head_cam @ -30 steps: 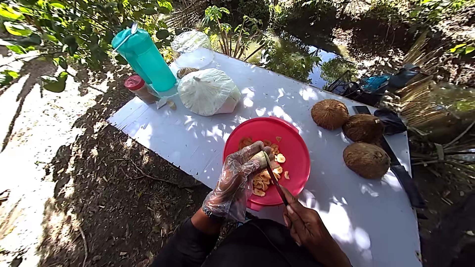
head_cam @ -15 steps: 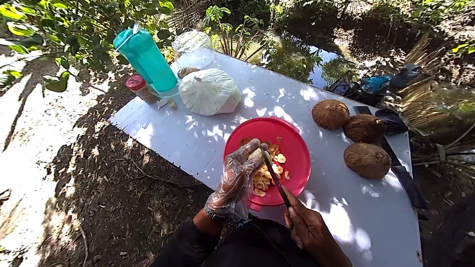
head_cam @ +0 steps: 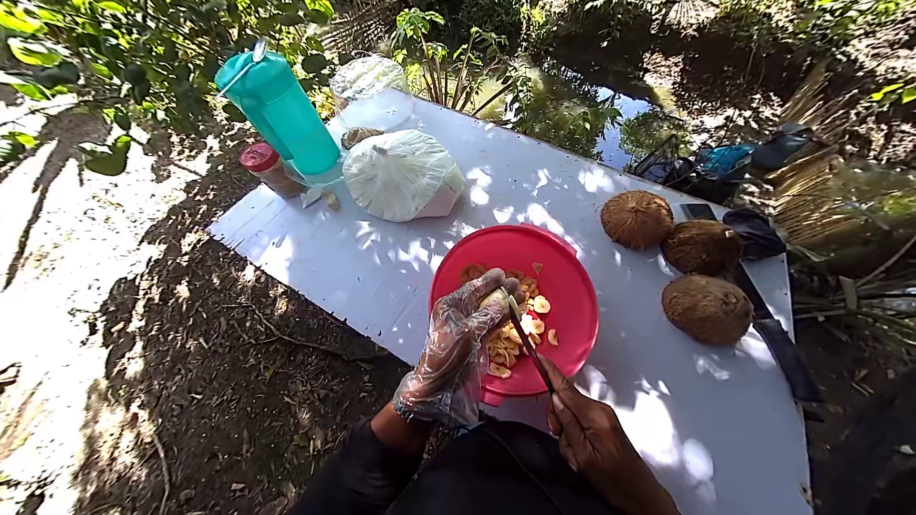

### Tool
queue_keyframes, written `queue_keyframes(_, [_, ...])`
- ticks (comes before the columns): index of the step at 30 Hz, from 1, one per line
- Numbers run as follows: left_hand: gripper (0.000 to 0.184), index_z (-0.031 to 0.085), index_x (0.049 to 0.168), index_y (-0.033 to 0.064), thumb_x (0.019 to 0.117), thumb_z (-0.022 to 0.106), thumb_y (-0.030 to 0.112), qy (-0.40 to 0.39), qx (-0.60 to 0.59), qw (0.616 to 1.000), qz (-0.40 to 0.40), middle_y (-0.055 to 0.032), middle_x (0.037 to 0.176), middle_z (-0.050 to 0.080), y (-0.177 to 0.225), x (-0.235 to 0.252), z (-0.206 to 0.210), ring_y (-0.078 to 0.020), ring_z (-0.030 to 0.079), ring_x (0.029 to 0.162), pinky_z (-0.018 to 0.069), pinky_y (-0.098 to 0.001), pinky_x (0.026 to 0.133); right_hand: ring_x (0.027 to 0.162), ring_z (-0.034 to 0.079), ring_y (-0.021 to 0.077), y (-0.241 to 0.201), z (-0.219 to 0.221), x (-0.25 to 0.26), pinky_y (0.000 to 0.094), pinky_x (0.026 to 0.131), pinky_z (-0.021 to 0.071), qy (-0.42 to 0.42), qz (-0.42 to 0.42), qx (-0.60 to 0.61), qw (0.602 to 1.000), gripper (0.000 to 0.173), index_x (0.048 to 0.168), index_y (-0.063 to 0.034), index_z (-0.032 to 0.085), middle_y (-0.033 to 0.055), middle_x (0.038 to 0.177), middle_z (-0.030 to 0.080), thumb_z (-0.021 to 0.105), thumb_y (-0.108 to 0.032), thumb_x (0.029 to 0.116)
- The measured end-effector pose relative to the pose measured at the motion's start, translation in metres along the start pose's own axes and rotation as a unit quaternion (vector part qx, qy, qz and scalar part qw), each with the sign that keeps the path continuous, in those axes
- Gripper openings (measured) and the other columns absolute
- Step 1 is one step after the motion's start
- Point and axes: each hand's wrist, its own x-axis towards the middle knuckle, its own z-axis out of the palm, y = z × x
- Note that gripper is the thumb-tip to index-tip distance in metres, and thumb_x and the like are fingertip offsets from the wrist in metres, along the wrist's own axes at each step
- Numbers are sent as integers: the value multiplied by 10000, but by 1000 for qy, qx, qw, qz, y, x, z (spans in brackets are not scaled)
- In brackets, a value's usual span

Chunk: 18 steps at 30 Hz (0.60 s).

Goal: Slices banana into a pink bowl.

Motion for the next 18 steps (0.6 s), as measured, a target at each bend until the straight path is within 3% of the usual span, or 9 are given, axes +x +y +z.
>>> queue_keyframes(8, [415, 481, 1416, -108, 1003, 481, -73, -19, -22, 999, -20, -251, 1307, 641, -4, 3, -2, -332, 674, 1164, 567, -430, 1003, 474, 456, 10, 3, -1, 1, 175, 415, 430, 7, 2, 48, 999, 464, 1525, -22, 472, -26, 735, 600, 364, -164, 1097])
queue_keyframes(18, [432, 490, 1415, -109, 986, 520, -75, 2, 6, 1000, 11, -249, 1313, 642, -9, 7, -7, -325, 679, 1163, 579, -420, 989, 474, 456, 10, -2, -5, 1, 172, 401, 425, -7, -7, 102, 995, 476, 1550, -46, 442, -19, 757, 594, 350, -241, 1125])
